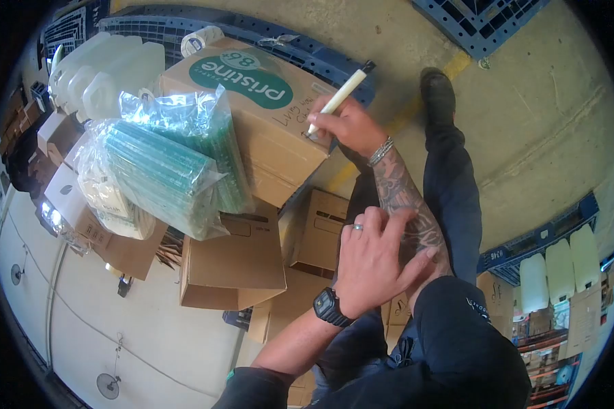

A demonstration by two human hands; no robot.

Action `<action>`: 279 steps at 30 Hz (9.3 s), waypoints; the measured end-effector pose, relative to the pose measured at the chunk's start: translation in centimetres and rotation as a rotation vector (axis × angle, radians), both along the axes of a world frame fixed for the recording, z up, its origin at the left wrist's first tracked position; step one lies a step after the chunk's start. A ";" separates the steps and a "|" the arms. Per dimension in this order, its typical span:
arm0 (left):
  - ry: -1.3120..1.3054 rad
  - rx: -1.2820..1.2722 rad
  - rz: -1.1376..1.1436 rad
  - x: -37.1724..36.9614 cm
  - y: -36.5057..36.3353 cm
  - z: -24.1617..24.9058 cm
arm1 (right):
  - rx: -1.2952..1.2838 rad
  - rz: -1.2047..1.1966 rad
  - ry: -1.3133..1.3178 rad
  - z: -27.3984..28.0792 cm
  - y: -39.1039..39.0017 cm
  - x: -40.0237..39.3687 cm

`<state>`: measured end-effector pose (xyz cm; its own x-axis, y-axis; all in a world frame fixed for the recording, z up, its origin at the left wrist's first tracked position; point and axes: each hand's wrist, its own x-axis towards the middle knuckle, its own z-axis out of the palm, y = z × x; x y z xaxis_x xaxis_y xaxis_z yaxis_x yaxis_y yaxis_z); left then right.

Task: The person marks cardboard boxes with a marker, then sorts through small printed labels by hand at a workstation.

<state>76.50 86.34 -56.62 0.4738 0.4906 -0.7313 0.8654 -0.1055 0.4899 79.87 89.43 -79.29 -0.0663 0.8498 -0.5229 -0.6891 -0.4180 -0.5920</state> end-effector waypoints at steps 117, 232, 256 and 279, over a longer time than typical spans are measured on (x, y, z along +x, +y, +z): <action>0.366 0.193 -0.074 -10.8 3.4 -8.2 | -0.468 -0.295 -0.192 -6.4 -2.3 -1.0; -0.644 -0.534 0.338 58.1 -10.5 27.9 | -0.030 0.097 -2.086 42.4 -13.9 76.0; -1.522 -0.419 1.060 100.8 49.2 32.8 | 1.106 -0.189 -1.210 54.7 38.7 111.8; -1.476 -0.243 0.837 121.0 113.8 30.0 | 1.427 -0.067 -1.478 52.5 109.0 132.9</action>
<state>197.49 200.11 -26.57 0.4558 0.8895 -0.0329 -0.5240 0.2980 0.7979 212.73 198.40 -26.75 -0.2630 0.6020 0.7539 0.5245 0.7451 -0.4120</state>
